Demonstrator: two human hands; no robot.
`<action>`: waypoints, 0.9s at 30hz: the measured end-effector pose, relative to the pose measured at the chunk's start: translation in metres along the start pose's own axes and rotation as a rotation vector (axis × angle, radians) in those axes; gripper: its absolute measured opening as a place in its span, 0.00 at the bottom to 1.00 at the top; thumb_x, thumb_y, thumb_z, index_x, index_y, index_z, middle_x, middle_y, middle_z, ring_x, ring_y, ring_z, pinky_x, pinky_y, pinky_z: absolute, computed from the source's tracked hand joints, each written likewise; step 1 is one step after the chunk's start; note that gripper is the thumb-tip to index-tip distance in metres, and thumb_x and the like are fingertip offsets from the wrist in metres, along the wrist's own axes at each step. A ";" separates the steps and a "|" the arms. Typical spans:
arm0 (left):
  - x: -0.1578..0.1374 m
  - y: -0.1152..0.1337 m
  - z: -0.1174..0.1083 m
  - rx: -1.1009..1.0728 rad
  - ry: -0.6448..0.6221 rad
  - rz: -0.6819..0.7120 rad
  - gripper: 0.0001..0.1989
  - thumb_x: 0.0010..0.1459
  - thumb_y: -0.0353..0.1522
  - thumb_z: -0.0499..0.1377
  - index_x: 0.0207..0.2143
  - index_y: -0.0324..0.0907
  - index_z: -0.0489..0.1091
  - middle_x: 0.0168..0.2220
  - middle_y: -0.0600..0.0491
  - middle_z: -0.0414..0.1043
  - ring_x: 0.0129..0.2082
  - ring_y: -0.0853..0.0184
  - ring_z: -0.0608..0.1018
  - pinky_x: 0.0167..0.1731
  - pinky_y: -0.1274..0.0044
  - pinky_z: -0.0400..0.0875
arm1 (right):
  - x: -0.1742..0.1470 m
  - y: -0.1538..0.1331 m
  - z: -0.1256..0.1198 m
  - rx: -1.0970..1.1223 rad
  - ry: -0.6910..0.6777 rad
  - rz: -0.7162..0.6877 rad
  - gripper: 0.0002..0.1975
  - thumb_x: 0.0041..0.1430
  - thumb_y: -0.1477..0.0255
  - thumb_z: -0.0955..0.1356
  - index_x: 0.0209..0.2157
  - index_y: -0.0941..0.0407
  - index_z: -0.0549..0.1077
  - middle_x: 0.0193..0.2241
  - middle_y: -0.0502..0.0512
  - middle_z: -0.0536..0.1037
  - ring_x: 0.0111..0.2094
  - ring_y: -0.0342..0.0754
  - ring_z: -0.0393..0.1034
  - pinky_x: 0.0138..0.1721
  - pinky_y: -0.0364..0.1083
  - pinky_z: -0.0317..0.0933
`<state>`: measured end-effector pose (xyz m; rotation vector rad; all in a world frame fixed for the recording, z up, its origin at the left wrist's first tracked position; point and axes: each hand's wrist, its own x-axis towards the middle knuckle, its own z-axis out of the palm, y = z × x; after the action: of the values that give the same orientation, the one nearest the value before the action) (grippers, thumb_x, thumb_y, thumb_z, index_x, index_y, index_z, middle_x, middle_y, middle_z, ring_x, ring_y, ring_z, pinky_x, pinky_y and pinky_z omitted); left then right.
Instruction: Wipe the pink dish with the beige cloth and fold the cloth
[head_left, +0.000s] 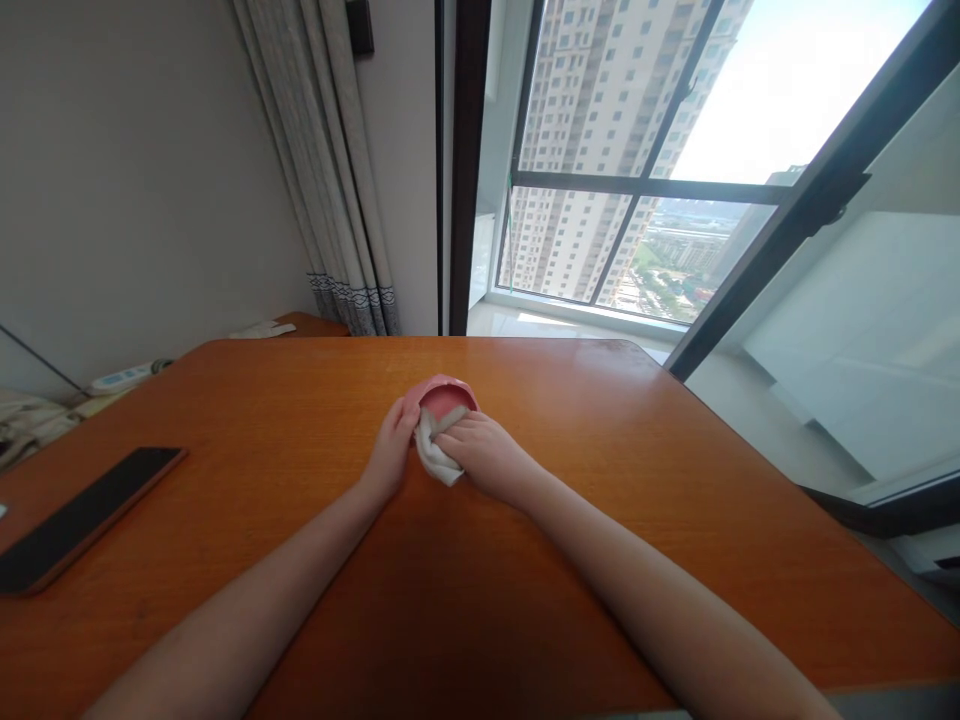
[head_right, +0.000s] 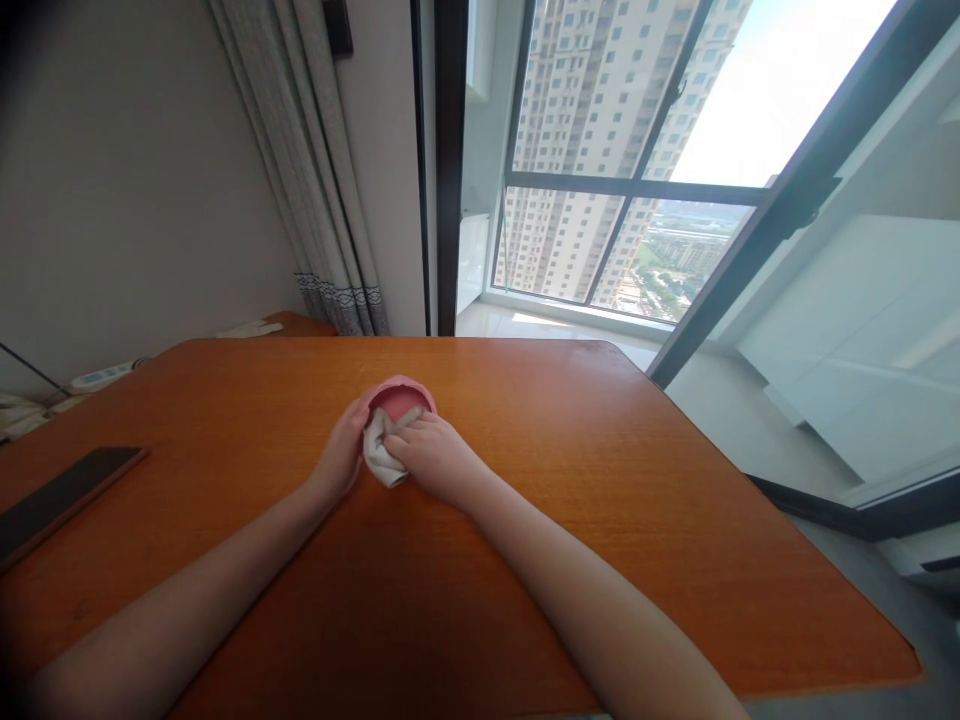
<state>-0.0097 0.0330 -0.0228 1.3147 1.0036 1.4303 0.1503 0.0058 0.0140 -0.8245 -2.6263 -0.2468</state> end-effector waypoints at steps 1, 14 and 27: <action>0.004 -0.001 -0.004 0.036 -0.010 0.004 0.19 0.54 0.43 0.54 0.44 0.40 0.69 0.42 0.50 0.72 0.43 0.62 0.72 0.44 0.71 0.67 | 0.000 -0.001 0.001 -0.010 -0.001 -0.009 0.06 0.61 0.74 0.62 0.31 0.57 0.68 0.29 0.52 0.74 0.34 0.46 0.64 0.42 0.45 0.53; -0.007 0.003 0.002 0.228 -0.007 0.094 0.21 0.53 0.41 0.57 0.48 0.43 0.63 0.48 0.49 0.68 0.49 0.62 0.70 0.51 0.71 0.61 | -0.003 -0.002 0.019 -0.012 0.018 0.013 0.06 0.60 0.75 0.63 0.35 0.59 0.72 0.33 0.55 0.74 0.36 0.47 0.66 0.43 0.46 0.57; -0.019 0.022 0.010 0.314 -0.049 0.220 0.35 0.51 0.37 0.59 0.59 0.43 0.49 0.58 0.45 0.57 0.58 0.58 0.62 0.57 0.67 0.57 | -0.004 -0.007 0.022 -0.189 0.109 0.142 0.09 0.61 0.76 0.60 0.35 0.59 0.72 0.31 0.57 0.73 0.34 0.49 0.64 0.39 0.49 0.57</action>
<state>-0.0016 0.0094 -0.0050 1.7251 1.1103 1.4332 0.1427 0.0045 -0.0080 -1.0245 -2.4565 -0.4921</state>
